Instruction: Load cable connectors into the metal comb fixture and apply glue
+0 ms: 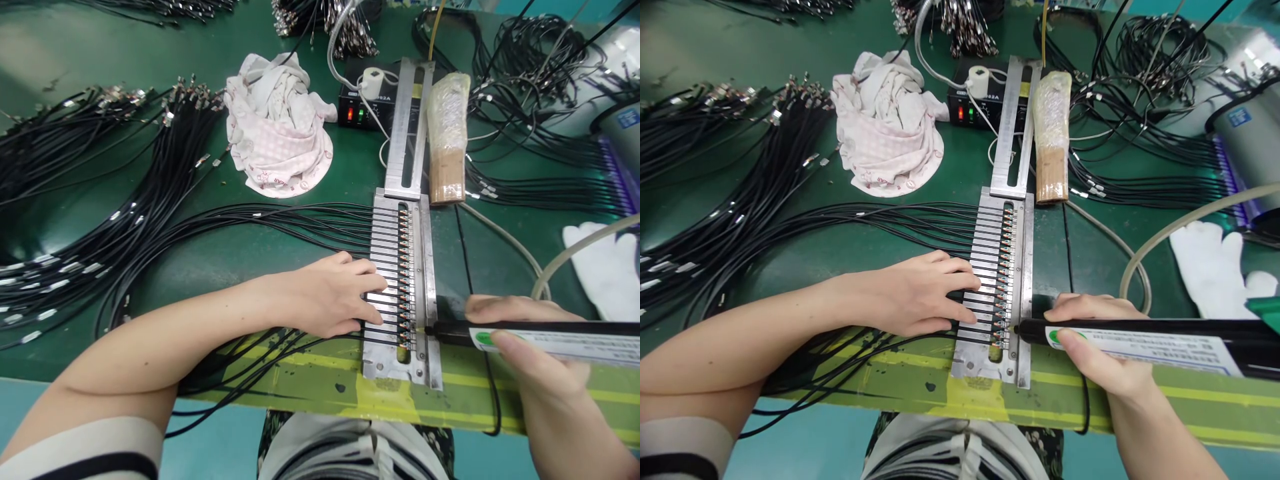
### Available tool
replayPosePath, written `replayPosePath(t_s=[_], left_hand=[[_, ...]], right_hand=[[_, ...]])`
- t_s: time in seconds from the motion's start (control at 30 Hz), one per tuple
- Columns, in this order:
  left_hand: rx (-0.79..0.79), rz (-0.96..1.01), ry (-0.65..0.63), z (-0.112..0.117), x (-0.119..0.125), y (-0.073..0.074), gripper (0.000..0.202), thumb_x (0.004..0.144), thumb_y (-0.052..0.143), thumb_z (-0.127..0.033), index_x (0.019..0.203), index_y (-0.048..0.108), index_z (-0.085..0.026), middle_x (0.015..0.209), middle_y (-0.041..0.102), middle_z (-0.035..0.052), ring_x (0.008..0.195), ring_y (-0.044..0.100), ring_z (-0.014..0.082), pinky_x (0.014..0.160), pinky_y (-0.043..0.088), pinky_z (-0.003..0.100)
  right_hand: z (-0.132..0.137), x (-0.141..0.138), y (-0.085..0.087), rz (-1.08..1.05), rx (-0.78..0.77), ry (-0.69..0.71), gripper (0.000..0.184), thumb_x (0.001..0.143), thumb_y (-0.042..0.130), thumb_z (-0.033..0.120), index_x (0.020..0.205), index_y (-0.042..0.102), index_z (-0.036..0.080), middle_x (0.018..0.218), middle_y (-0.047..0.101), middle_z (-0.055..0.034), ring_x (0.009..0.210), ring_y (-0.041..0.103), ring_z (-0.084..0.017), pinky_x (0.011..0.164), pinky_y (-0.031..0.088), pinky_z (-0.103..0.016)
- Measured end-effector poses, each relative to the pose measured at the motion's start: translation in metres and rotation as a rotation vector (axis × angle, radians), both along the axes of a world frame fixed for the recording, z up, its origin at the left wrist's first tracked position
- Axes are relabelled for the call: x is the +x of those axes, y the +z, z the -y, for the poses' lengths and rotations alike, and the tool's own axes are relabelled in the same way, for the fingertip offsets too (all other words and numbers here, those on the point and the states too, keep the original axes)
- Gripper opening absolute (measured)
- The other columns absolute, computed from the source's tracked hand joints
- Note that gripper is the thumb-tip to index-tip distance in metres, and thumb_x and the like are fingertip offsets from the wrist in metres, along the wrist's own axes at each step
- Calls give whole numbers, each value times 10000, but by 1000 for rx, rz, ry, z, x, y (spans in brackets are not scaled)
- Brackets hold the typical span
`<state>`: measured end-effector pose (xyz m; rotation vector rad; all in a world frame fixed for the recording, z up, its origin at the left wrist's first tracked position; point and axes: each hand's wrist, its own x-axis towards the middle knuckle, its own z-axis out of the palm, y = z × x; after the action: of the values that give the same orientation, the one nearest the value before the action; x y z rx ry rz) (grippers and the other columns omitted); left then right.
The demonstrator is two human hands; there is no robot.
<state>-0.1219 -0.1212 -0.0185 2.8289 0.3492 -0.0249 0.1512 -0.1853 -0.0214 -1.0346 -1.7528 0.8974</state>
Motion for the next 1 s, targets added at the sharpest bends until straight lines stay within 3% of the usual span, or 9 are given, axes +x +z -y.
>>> replayPosePath(t_s=[0.2,0.37,0.57,0.8,1.0], left_hand=[[1,-4,2,-1,0,-1,230,869,532,-309,1071,638,-335,1145,539,51,1080,442,249,813,323,345],[17,13,-2,1,-1,0,225,866,539,-302,1066,643,-317,1139,538,69,1078,447,255,878,308,386],[71,-2,-17,12,1,10,268,862,542,-372,1110,625,-317,1064,544,115,1048,469,288,954,269,526],[85,57,-10,15,0,5,234,832,581,-411,1008,678,-290,1046,546,117,1043,471,292,946,302,496],[70,26,-4,15,0,5,238,830,590,-411,1030,668,-309,1058,535,111,1069,452,298,944,289,499]], right_hand=[[2,7,-6,-2,3,5,206,734,615,163,892,710,253,668,682,-13,649,655,-212,567,525,-294],[8,18,-16,-136,-9,-84,189,778,610,237,933,717,218,821,694,-51,760,649,-242,693,533,-354],[7,10,-7,-101,1,13,184,747,609,193,895,714,220,717,682,-44,635,628,-224,599,523,-351],[2,-3,2,-64,-9,50,176,718,604,157,847,708,219,625,670,-28,445,550,-166,493,505,-309],[3,-3,3,-26,-14,21,178,714,614,166,839,709,248,640,678,-19,553,632,-203,468,492,-284]])
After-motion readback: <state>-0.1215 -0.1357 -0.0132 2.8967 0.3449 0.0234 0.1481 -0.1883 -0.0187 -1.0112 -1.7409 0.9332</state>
